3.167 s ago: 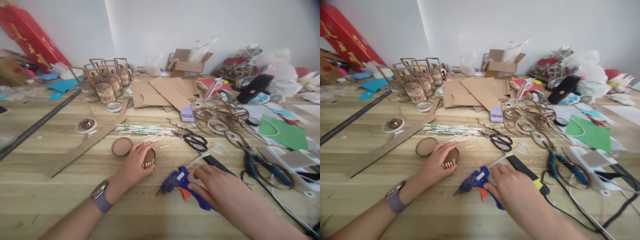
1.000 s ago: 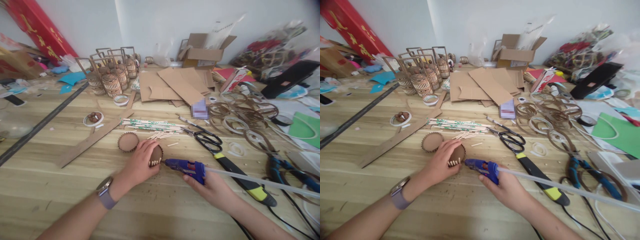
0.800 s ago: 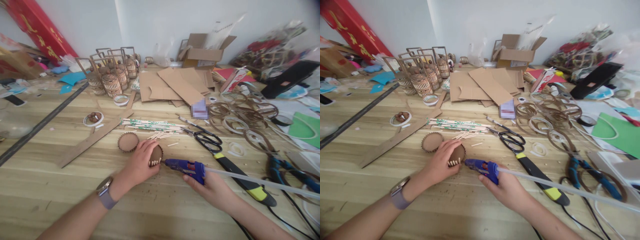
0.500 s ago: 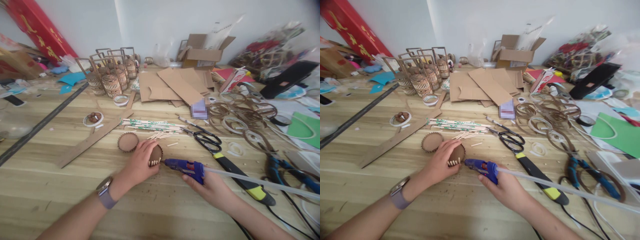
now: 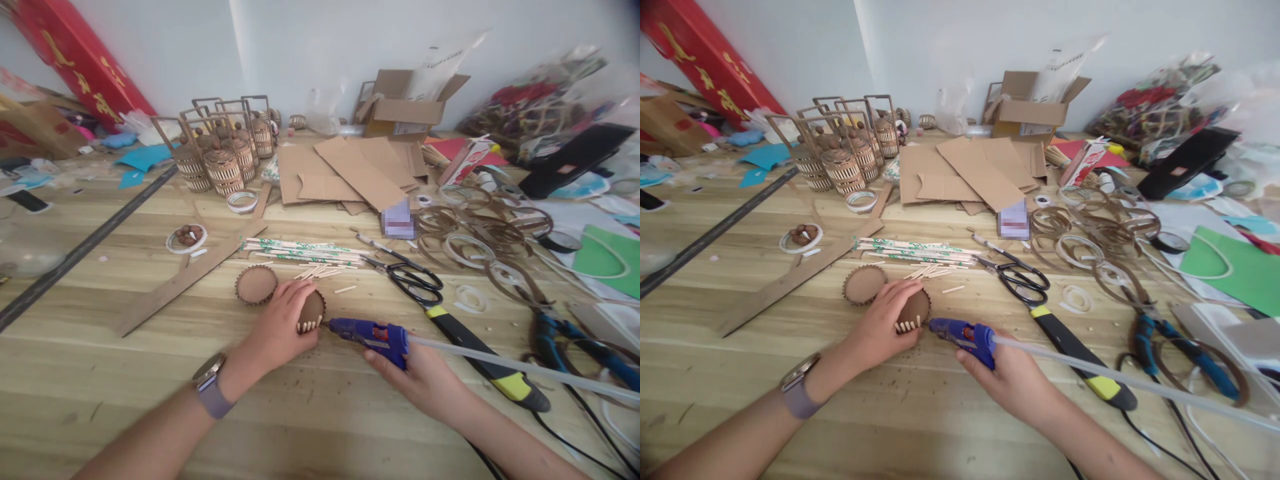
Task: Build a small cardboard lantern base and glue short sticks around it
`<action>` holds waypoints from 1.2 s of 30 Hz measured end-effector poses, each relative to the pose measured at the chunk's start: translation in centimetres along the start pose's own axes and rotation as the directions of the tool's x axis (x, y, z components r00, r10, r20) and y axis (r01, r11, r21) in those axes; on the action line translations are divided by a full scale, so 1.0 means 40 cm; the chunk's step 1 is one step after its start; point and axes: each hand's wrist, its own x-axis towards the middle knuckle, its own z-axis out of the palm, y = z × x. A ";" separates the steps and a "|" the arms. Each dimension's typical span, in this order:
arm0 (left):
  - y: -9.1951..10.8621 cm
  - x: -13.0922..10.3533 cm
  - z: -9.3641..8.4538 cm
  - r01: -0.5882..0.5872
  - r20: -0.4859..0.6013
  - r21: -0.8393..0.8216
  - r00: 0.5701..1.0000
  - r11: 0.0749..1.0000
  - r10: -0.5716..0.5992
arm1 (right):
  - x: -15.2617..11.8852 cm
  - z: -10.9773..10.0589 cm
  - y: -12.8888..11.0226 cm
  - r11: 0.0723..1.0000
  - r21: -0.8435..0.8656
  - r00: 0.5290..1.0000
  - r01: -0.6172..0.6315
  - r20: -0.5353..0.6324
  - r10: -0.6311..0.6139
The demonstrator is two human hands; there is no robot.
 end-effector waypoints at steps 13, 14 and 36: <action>0.000 0.001 0.000 -0.006 0.001 0.011 1.000 1.000 0.006 | -0.004 0.007 0.010 1.000 -0.008 0.999 0.020 -0.041 -0.020; 0.000 0.002 0.000 -0.008 0.000 0.010 1.000 1.000 0.008 | -0.004 0.008 0.010 1.000 -0.006 0.999 0.023 -0.042 -0.023; -0.031 -0.017 -0.012 0.065 -0.052 -0.090 0.996 0.994 -0.069 | -0.024 -0.106 0.009 0.923 0.023 0.785 -0.385 0.533 0.314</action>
